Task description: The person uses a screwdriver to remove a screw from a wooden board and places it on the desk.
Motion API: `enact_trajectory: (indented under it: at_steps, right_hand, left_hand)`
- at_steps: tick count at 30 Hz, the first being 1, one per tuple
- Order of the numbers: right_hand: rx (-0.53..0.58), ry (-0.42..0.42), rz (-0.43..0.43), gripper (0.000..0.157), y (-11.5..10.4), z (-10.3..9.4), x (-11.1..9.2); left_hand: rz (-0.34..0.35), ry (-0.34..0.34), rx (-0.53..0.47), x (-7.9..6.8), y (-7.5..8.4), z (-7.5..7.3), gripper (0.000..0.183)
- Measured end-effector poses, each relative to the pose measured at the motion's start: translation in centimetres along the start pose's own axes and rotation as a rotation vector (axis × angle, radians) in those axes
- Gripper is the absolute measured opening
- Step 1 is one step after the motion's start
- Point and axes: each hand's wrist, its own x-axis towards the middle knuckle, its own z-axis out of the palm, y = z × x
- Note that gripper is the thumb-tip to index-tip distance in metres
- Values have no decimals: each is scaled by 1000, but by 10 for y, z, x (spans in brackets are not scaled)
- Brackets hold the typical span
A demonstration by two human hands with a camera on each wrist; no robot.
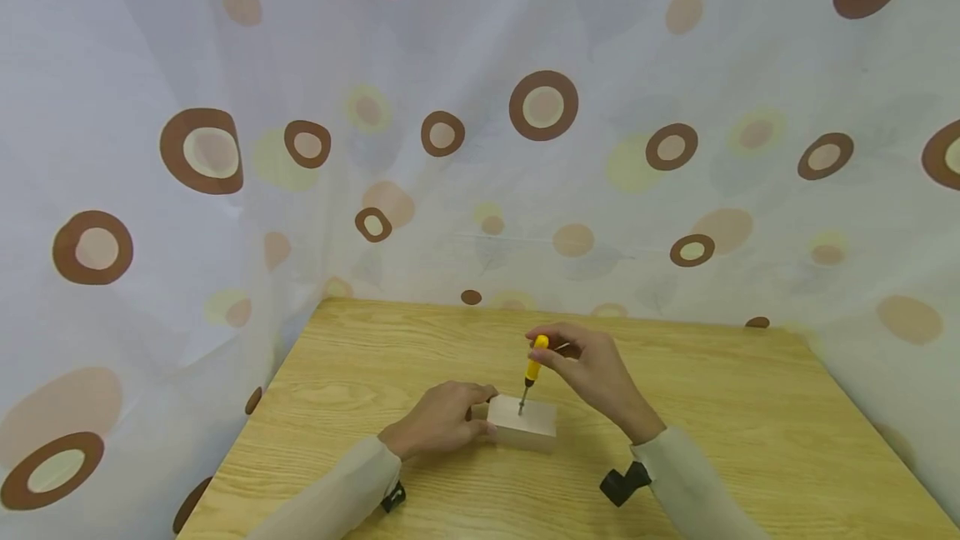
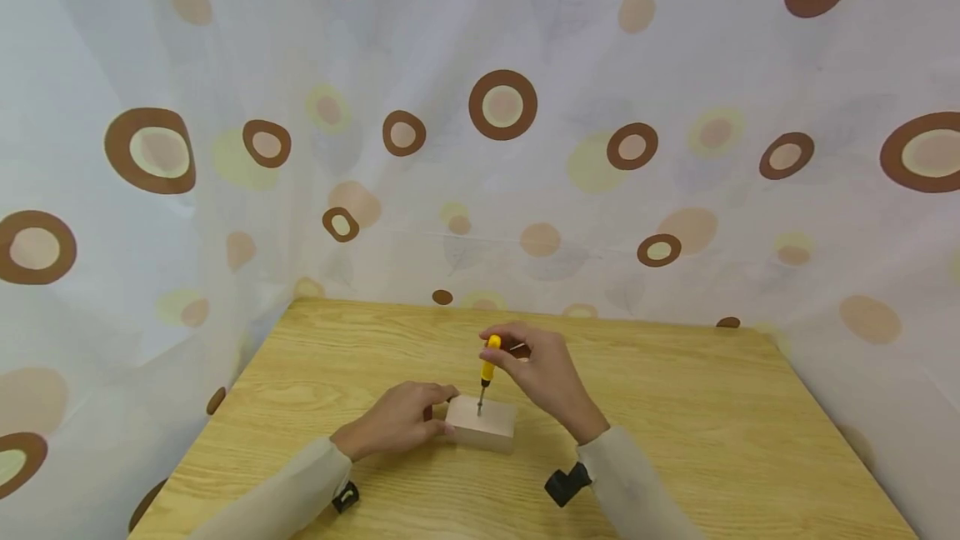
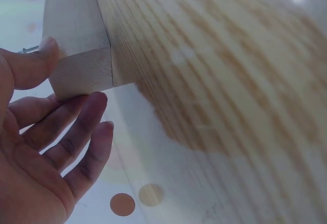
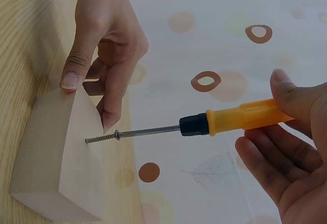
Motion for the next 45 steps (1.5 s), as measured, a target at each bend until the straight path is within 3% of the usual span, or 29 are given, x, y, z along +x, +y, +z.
enact_trajectory:
  at_steps: [5,13,22,31,39,45]
  right_hand:
    - [-21,39,-5,20,1,1,-1]
    - [49,-124,-59,26,-3,-5,4]
    - [-17,1,-9,22,-4,0,3]
    - [23,-50,-18,20,-3,-1,3]
    - [-28,107,1,28,1,3,1]
    - [41,9,-20,21,0,-2,2]
  left_hand:
    - [8,4,-3,1,-1,1,54]
    - [-2,4,-1,0,-2,2,54]
    - [4,3,1,0,-3,2,53]
    - [-3,1,-8,0,-2,1,54]
    - [5,3,-2,0,-2,1,54]
    - [7,5,3,1,-3,0,53]
